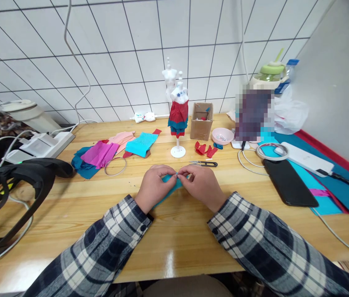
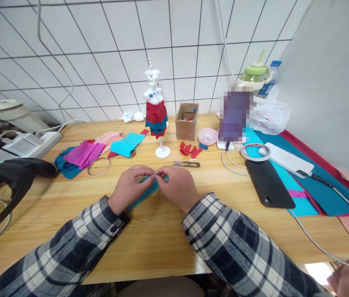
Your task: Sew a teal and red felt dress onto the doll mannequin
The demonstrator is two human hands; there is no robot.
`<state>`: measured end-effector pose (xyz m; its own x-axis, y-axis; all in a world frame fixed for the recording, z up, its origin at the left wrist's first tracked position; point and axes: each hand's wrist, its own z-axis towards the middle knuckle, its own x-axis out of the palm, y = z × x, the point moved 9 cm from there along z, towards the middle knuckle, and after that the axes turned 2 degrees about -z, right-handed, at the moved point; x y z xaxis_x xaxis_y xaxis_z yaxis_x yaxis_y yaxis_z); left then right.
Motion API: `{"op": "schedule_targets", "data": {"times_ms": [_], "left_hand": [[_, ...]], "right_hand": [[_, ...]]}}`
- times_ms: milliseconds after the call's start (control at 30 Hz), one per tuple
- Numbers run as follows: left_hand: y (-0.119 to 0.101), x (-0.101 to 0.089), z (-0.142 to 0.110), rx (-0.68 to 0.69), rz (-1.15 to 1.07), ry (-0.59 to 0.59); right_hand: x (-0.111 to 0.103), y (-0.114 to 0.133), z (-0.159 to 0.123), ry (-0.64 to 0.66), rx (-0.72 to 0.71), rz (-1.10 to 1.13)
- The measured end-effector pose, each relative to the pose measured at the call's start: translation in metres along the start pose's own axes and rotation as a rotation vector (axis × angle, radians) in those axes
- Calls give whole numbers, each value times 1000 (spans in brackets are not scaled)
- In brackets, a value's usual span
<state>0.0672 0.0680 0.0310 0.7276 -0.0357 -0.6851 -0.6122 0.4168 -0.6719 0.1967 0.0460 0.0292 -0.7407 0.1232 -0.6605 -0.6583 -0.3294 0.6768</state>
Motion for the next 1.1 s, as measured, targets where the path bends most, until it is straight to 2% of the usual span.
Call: {"op": "schedule_targets", "data": {"times_ms": [167, 300, 600, 733, 900, 1100], "left_hand": [[-6, 1, -2, 47, 16, -6], [-6, 3, -3, 56, -27, -5], [6, 1, -1, -89, -151, -2], [15, -1, -1, -181, -270, 3], [26, -13, 2, -240, -453, -72], [34, -32, 0, -338, -736, -167]], "right_hand": [[2, 0, 0, 9, 9, -59], [4, -5, 0, 12, 62, 11], [8, -24, 2, -10, 233, 247], [11, -41, 3, -35, 363, 441], [18, -55, 0, -54, 562, 701], [21, -66, -2, -115, 629, 874]]}}
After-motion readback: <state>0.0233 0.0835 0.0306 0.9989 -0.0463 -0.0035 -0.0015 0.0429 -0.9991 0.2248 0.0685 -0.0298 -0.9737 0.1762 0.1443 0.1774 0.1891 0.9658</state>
